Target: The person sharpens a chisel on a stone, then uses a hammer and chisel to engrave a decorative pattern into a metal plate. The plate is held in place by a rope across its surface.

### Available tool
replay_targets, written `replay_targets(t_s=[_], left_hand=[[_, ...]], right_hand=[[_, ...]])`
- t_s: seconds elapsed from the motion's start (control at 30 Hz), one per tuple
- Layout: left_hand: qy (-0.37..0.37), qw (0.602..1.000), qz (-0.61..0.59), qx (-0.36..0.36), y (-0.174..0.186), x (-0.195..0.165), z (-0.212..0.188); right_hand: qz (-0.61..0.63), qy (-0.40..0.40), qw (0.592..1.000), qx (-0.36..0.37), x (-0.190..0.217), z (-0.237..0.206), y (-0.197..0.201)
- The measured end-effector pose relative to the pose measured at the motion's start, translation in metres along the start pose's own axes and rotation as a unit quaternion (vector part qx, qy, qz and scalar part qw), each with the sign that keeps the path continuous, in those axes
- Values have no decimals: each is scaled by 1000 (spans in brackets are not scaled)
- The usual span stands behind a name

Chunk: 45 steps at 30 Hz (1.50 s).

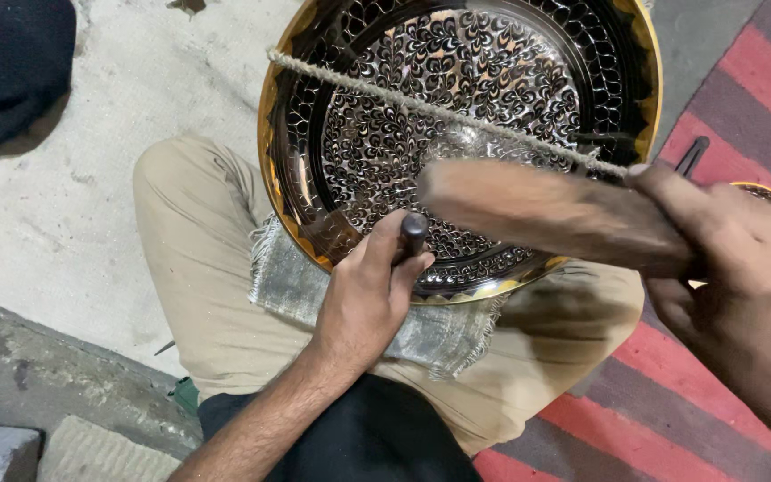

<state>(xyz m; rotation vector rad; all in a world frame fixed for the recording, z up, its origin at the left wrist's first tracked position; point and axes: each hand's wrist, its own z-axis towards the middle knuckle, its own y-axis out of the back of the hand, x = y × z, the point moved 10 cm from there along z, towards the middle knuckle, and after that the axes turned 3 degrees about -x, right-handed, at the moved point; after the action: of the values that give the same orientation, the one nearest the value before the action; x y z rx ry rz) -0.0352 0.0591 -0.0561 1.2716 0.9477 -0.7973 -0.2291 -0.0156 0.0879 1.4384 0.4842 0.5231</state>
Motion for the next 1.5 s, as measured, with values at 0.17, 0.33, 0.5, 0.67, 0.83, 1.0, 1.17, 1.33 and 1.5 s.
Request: replay_targets(t_s=[0.17,0.33,0.5,0.67,0.83,1.0,1.17,1.33,1.5], left_hand=[[-1,1000,-10,-1,0,0,1],[-27,999,-1,-27,3,-3,-2],[-11,1000,-20,-17,0,4,-1],[9,998,-60,-31,6,4,-2],[26,988,-128,-84,51,15,-2],[-75,970,-175,-151,135,11,8],[-84,978,-151,-113,166,15,44],[-69,992,-62,-83,155,18,81],[-224,972,0,-71,139,-18,105]], right_hand=[[92,-18,996,4,5,0,4],[-85,-3,996,-4,15,7,17],[-73,11,997,-8,22,9,24],[-54,-5,998,-36,16,-12,20],[54,-189,980,3,-40,-100,-23],[156,-419,893,-39,-40,-246,-137],[223,-606,715,268,34,-358,-275],[298,-396,859,132,38,-257,-223],[480,-314,781,-249,-22,-115,-146]])
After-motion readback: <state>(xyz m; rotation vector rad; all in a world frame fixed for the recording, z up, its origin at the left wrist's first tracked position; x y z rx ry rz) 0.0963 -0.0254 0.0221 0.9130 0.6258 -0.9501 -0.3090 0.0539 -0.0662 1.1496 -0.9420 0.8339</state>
